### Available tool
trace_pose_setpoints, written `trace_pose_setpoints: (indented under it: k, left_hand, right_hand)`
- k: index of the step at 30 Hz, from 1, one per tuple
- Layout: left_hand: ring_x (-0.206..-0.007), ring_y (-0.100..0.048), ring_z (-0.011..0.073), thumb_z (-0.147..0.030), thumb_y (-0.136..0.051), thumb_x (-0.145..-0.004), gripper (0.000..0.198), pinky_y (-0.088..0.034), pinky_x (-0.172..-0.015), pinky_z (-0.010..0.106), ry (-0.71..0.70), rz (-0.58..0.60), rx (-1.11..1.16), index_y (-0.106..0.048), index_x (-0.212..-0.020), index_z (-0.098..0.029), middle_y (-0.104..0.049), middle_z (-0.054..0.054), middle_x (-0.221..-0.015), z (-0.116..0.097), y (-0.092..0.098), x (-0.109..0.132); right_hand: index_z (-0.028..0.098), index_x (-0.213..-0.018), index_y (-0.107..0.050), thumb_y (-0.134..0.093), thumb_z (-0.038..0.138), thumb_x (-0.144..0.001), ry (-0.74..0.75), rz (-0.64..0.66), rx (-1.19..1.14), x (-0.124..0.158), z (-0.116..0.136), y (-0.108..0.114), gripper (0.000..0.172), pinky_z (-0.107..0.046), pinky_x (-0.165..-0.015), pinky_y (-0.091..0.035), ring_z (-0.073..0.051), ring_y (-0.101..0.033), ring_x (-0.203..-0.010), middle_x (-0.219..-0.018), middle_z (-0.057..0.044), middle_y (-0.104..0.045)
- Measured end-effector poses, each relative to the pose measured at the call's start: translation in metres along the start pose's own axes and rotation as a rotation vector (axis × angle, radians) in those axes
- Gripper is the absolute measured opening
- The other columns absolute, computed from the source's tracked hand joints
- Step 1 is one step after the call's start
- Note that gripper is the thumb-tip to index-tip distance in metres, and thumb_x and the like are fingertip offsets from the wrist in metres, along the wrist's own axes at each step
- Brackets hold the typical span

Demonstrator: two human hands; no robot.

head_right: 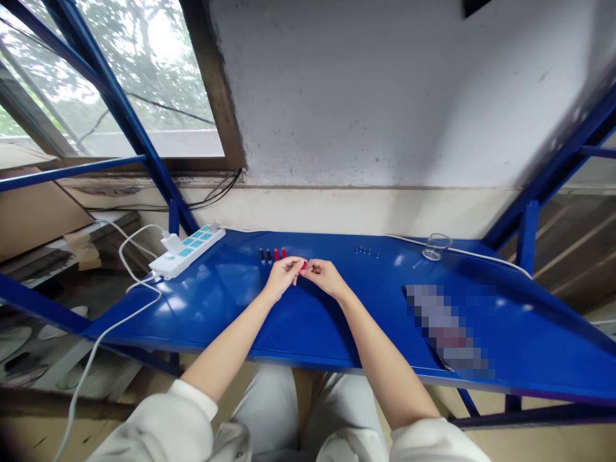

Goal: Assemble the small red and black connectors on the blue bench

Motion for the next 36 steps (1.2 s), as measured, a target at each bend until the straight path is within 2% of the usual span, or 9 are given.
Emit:
trace_pose_setpoints:
  k: [3,5,8,12,16,21,28,34,36]
  left_hand:
    - [-0.038,-0.043,0.0047,-0.042,-0.046,-0.08,0.036,-0.034,-0.039,0.018,-0.014,-0.051,-0.097,-0.06,-0.096,-0.013,-0.055,-0.001,-0.061,0.0,0.001,0.001]
    - [-0.042,-0.047,0.0062,-0.038,-0.042,-0.083,0.032,-0.037,-0.044,0.019,-0.052,-0.068,-0.232,-0.06,-0.094,-0.014,-0.057,0.0,-0.06,-0.001,0.001,0.003]
    - [-0.055,-0.054,0.009,-0.033,-0.041,-0.084,0.027,-0.04,-0.054,0.02,-0.144,-0.026,-0.459,-0.063,-0.087,-0.017,-0.063,0.002,-0.069,-0.004,0.001,0.007]
    - [-0.067,-0.059,0.0119,-0.028,-0.04,-0.085,0.024,-0.042,-0.061,0.022,-0.214,0.049,-0.672,-0.063,-0.085,-0.02,-0.066,0.001,-0.083,-0.009,0.001,0.012]
    - [-0.075,-0.061,0.0139,-0.027,-0.039,-0.085,0.024,-0.043,-0.064,0.023,-0.226,0.088,-0.79,-0.062,-0.088,-0.022,-0.066,0.0,-0.084,-0.013,0.002,0.013]
    - [-0.077,-0.061,0.0145,-0.028,-0.035,-0.086,0.027,-0.044,-0.066,0.023,-0.23,0.138,-0.847,-0.061,-0.09,-0.022,-0.066,0.0,-0.085,-0.014,0.001,0.012]
    - [-0.079,-0.06,0.0142,-0.028,-0.034,-0.087,0.028,-0.044,-0.068,0.023,-0.219,0.16,-0.853,-0.061,-0.091,-0.022,-0.065,0.001,-0.085,-0.014,0.001,0.013]
    - [-0.08,-0.061,0.0155,-0.029,-0.033,-0.087,0.028,-0.045,-0.068,0.025,-0.191,0.156,-0.891,-0.06,-0.093,-0.023,-0.065,0.001,-0.086,-0.014,0.002,0.014]
    - [-0.078,-0.061,0.0167,-0.029,-0.033,-0.087,0.029,-0.046,-0.067,0.026,-0.161,0.12,-0.913,-0.058,-0.102,-0.024,-0.065,0.002,-0.087,-0.014,0.002,0.013]
  right_hand:
    - [0.016,-0.065,-0.054,-0.061,0.047,-0.064,-0.019,-0.036,0.105,-0.009,-0.006,0.008,0.032,-0.023,-0.052,-0.038,-0.009,-0.049,-0.052,-0.059,0.002,-0.055]
    - [0.016,-0.065,-0.054,-0.059,0.047,-0.065,-0.031,-0.138,0.202,-0.02,-0.011,0.02,0.031,-0.023,-0.05,-0.037,-0.01,-0.048,-0.05,-0.057,0.001,-0.055]
    - [0.016,-0.064,-0.055,-0.059,0.042,-0.065,-0.082,-0.324,0.38,-0.04,-0.021,0.042,0.027,-0.023,-0.051,-0.037,-0.011,-0.048,-0.049,-0.054,0.001,-0.054]
    - [0.016,-0.062,-0.055,-0.058,0.031,-0.067,-0.162,-0.411,0.644,-0.065,-0.034,0.064,0.016,-0.022,-0.053,-0.037,-0.012,-0.051,-0.053,-0.057,-0.001,-0.057]
    - [0.016,-0.067,-0.057,-0.058,0.026,-0.069,-0.221,-0.413,0.809,-0.078,-0.046,0.072,0.01,-0.021,-0.055,-0.037,-0.013,-0.055,-0.062,-0.069,-0.004,-0.063]
    - [0.018,-0.071,-0.059,-0.057,0.028,-0.071,-0.282,-0.372,0.886,-0.085,-0.057,0.075,0.011,-0.022,-0.055,-0.037,-0.014,-0.057,-0.065,-0.071,-0.004,-0.063]
    - [0.015,-0.078,-0.058,-0.056,0.018,-0.074,-0.357,-0.227,0.912,-0.088,-0.055,0.08,0.005,-0.021,-0.062,-0.04,-0.013,-0.057,-0.07,-0.077,-0.005,-0.063]
    - [0.015,-0.075,-0.057,-0.055,0.014,-0.072,-0.354,-0.211,0.925,-0.09,-0.055,0.082,0.003,-0.021,-0.064,-0.04,-0.013,-0.057,-0.07,-0.075,-0.005,-0.062]
    - [0.016,-0.073,-0.056,-0.055,0.014,-0.071,-0.354,-0.211,0.928,-0.09,-0.055,0.081,0.003,-0.021,-0.064,-0.04,-0.013,-0.057,-0.069,-0.074,-0.005,-0.062]
Point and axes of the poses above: each hand's wrist, its own x-axis away from the middle knuckle, its own y-axis out of the back of the hand, z = x × y, the point moved 1 cm from there along -x, towards the middle knuckle
